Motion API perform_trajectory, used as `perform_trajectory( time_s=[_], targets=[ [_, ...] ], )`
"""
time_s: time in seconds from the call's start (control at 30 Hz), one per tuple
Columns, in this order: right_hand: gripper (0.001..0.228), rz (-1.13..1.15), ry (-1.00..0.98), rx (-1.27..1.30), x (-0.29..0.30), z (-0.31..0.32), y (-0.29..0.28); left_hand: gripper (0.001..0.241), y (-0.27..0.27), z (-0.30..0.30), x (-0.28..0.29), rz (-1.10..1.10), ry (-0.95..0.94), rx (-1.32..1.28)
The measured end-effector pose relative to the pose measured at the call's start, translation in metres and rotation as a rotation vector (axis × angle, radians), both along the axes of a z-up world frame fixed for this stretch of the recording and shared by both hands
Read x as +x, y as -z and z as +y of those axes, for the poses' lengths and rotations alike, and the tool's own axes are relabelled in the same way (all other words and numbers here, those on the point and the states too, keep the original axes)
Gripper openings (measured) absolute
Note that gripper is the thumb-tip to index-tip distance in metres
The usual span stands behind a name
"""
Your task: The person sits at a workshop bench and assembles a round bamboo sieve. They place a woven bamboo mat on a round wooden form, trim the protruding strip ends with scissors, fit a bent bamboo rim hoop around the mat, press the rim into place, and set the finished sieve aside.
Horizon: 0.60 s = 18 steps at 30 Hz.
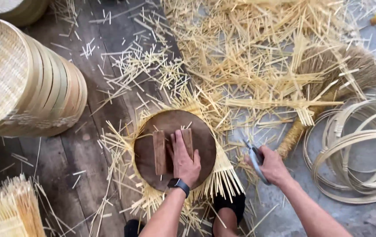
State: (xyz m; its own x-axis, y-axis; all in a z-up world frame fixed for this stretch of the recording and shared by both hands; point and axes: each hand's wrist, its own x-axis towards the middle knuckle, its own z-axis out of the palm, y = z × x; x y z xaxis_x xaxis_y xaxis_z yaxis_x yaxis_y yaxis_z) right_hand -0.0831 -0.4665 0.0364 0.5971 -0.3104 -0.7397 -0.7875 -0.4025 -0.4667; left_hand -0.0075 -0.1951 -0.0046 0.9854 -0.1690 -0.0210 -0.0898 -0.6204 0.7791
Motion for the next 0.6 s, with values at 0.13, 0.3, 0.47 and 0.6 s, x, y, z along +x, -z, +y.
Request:
perform_trajectory(
  time_s=[0.13, 0.3, 0.47, 0.6],
  targets=[
    [0.070, -0.169, -0.472, -0.480, 0.022, -0.009, 0.034, 0.095, 0.015, -0.003, -0.003, 0.092, -0.006, -0.059],
    [0.075, -0.316, -0.660, -0.586, 0.067, 0.040, 0.019, 0.096, 0.003, 0.009, -0.003, 0.051, -0.011, -0.023],
    [0.059, 0.021, -0.759, -0.598, 0.055, 0.018, 0.031, 0.101, -0.005, 0.012, -0.006, 0.095, 0.050, -0.020],
    [0.054, -0.371, -0.681, -0.750, 0.075, 0.022, 0.029, 0.100, -0.007, 0.010, -0.009, 0.056, 0.058, -0.094]
  ],
)
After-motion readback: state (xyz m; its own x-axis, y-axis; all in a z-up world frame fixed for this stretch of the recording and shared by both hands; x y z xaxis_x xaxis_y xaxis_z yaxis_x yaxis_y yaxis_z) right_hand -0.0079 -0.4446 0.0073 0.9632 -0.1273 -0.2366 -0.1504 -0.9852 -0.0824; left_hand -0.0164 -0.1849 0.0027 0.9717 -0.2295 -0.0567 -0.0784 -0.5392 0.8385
